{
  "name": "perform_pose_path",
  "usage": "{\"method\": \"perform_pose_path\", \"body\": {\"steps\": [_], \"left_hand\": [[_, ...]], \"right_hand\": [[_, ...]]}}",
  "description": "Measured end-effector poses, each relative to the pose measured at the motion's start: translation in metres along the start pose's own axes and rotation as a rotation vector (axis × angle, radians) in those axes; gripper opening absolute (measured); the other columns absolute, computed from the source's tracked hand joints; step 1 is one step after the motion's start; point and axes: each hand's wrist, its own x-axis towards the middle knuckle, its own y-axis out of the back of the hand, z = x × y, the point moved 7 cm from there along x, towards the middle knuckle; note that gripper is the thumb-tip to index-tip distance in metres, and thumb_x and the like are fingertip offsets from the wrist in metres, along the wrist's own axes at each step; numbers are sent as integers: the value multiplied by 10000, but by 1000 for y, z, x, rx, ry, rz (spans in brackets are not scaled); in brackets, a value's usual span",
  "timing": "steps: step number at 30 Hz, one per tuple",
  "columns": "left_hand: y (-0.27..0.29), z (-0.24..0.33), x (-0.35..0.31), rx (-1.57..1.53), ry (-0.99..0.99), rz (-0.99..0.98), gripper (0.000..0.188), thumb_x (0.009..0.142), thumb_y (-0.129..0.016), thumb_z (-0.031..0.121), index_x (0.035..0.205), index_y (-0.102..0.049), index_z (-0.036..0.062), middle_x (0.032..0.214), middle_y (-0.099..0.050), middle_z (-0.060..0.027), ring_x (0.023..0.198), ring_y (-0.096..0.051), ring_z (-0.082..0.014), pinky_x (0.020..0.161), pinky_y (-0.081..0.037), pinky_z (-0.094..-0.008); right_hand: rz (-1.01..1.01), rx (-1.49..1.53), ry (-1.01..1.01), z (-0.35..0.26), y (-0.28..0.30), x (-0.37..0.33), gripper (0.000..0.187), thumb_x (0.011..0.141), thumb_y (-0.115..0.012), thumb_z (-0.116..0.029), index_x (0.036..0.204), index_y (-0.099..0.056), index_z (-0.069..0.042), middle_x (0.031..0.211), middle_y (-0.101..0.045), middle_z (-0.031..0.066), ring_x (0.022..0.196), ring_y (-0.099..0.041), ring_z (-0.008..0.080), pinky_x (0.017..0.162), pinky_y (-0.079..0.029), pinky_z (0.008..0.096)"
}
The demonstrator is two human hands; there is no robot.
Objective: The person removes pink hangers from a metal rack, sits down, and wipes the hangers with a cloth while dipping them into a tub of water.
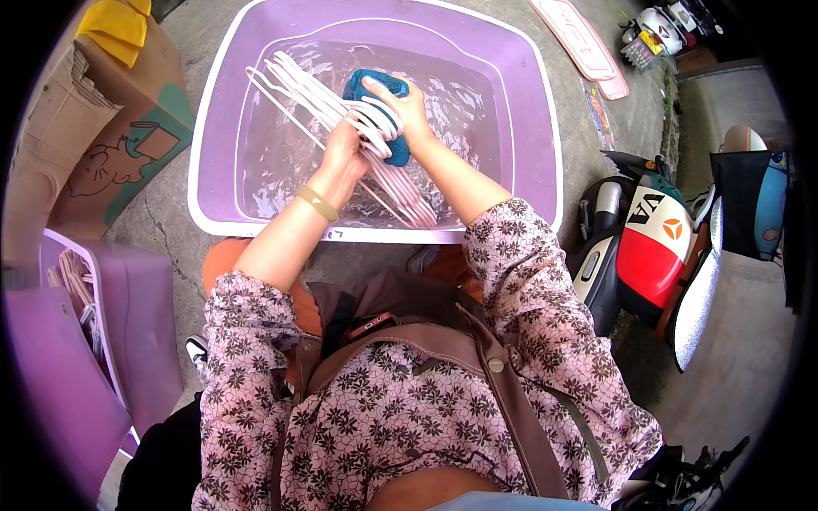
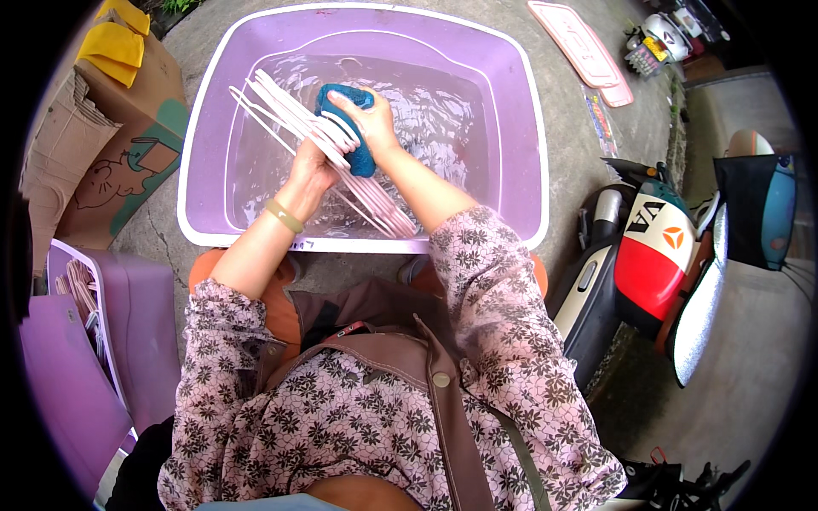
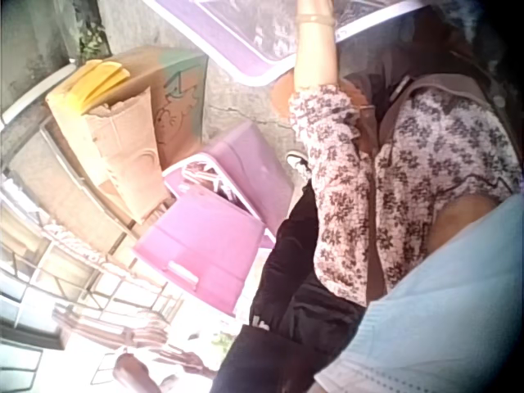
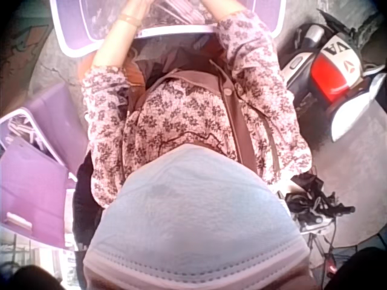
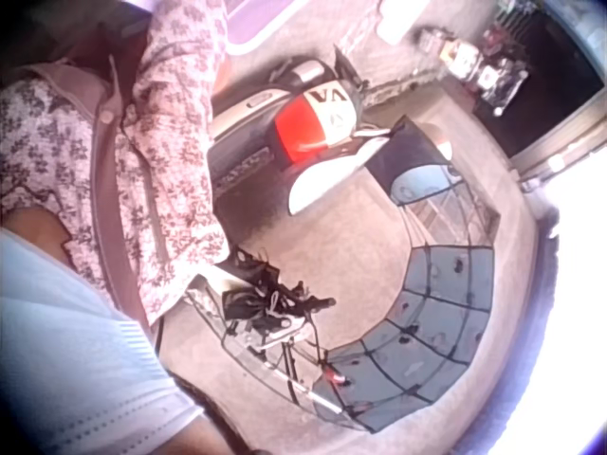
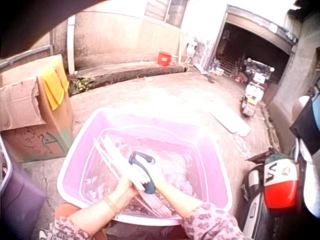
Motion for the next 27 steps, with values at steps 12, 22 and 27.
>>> {"method": "perform_pose_path", "body": {"steps": [12,22,27], "left_hand": [[-3,0,-11,31,40,166,247,938,-386,207,874,-544,27,690,-589,-124,534,-562,-183,440,-464,-282],[40,-6,18,-305,50,225,416,970,-313,355,1055,-477,-17,962,-589,-163,803,-592,-239,724,-508,-358],[18,14,14,-153,-25,101,437,954,-361,379,1121,-455,-14,1011,-563,-172,889,-578,-301,824,-493,-421]], "right_hand": [[31,-244,-33,29,17,17,602,735,-665,-522,1000,-575,11,880,-616,115,802,-583,182,751,-462,303],[-474,-957,52,45,26,-62,669,647,-707,-419,1096,-480,22,983,-602,200,899,-602,314,806,-455,390],[-165,-1128,86,35,33,-49,271,627,-653,-263,766,-591,-39,723,-620,202,737,-611,377,691,-479,440]]}}
